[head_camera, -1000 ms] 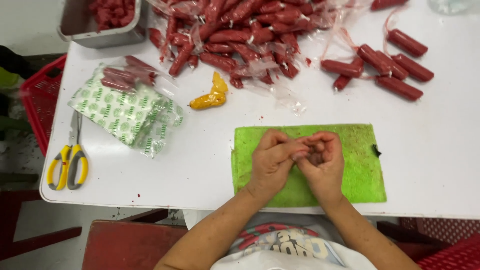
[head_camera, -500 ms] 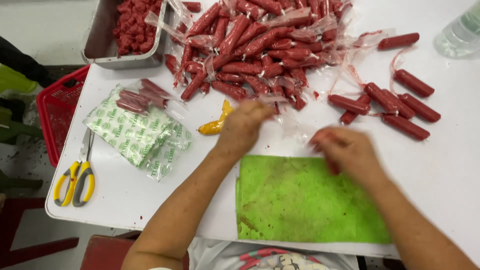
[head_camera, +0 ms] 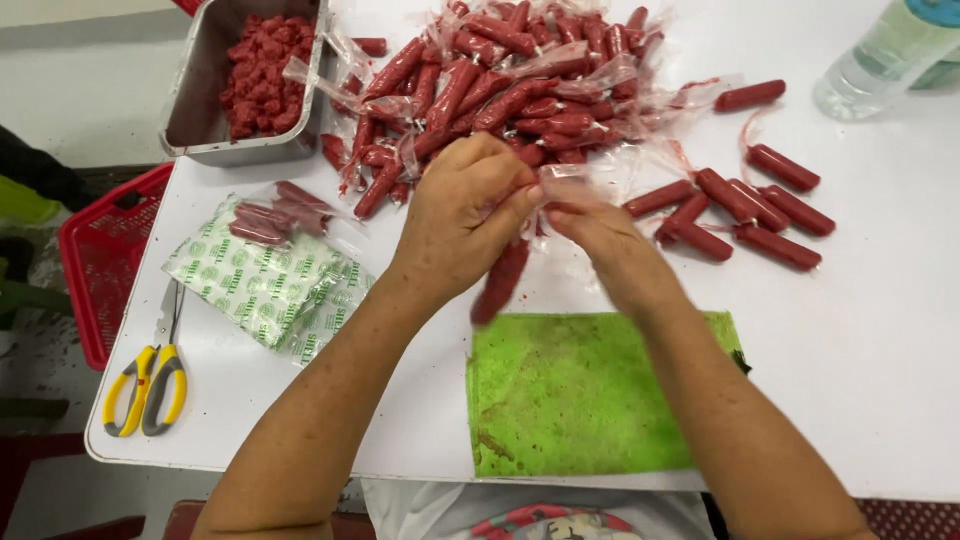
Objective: Manually tying individual sausages in plastic casings using string at a high rate of speed on a production floor.
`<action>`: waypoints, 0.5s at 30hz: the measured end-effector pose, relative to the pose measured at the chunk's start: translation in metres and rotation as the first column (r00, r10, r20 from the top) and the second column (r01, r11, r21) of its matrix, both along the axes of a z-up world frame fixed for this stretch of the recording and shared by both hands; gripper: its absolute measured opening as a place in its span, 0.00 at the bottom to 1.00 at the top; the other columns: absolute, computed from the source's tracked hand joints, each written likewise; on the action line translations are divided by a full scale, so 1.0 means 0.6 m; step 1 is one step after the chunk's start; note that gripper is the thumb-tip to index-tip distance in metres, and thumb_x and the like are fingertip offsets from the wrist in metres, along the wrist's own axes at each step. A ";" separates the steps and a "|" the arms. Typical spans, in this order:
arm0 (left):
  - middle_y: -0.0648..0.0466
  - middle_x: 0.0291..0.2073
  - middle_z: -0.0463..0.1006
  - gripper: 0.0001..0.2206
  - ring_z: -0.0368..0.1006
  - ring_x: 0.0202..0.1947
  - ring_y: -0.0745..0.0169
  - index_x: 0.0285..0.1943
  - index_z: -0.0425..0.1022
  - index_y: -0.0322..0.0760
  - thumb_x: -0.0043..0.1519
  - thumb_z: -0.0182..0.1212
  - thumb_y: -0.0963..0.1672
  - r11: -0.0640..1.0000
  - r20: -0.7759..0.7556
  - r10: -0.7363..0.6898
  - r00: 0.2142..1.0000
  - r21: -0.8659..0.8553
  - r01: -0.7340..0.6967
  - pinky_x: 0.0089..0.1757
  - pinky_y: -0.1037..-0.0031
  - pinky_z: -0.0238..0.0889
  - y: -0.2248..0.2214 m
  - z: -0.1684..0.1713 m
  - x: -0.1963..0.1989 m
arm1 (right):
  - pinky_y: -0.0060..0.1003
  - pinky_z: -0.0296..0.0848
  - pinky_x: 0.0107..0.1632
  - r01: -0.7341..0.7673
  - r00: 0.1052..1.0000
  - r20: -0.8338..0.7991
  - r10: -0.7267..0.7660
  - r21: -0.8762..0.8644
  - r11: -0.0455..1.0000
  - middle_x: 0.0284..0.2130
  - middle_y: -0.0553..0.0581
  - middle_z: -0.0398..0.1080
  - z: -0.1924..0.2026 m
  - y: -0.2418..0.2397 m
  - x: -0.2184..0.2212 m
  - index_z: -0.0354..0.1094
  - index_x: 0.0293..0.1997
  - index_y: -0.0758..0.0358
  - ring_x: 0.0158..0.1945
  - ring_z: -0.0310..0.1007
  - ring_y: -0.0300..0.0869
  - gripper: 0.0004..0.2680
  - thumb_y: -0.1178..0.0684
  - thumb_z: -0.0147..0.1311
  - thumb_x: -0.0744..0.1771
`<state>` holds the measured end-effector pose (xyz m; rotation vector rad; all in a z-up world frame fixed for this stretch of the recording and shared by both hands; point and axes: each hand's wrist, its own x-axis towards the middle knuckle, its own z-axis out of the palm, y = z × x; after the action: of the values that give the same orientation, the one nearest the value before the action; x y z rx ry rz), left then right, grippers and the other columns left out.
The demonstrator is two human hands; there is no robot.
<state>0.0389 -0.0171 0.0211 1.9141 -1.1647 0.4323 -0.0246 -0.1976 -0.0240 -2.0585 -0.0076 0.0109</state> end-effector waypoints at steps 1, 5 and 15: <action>0.52 0.35 0.73 0.05 0.70 0.38 0.55 0.36 0.73 0.34 0.64 0.57 0.42 0.998 -0.041 -0.036 0.999 -0.046 0.034 0.42 0.64 0.61 -0.005 0.005 -0.011 | 0.44 0.65 0.63 -0.049 0.999 0.044 0.030 0.517 0.855 0.61 0.62 0.66 -0.040 0.007 0.002 0.64 0.62 0.63 0.63 0.65 0.47 0.17 0.49 0.42 0.67; 0.54 0.39 0.76 0.06 0.71 0.44 0.57 0.40 0.72 0.35 0.65 0.54 0.43 0.986 -0.138 -0.107 0.985 -0.143 0.087 0.48 0.67 0.62 -0.017 -0.014 -0.044 | 0.48 0.68 0.65 -0.105 0.994 0.082 0.078 0.929 0.356 0.52 0.65 0.71 -0.048 0.030 -0.043 0.66 0.55 0.77 0.56 0.69 0.49 0.12 0.63 0.41 0.68; 0.57 0.30 0.80 0.10 0.77 0.37 0.66 0.34 0.72 0.43 0.68 0.49 0.44 0.907 -0.651 -0.380 0.658 -0.401 0.128 0.47 0.70 0.71 -0.044 -0.015 -0.086 | 0.41 0.68 0.49 -0.274 0.959 0.114 0.260 0.607 0.746 0.27 0.58 0.68 -0.032 0.039 -0.113 0.62 0.26 0.64 0.39 0.73 0.48 0.08 0.52 0.44 0.63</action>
<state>-0.0126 -0.0432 0.0121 1.3725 -0.7428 -0.2803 -0.0924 -0.1741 -0.0432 -1.3749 -0.2888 0.1464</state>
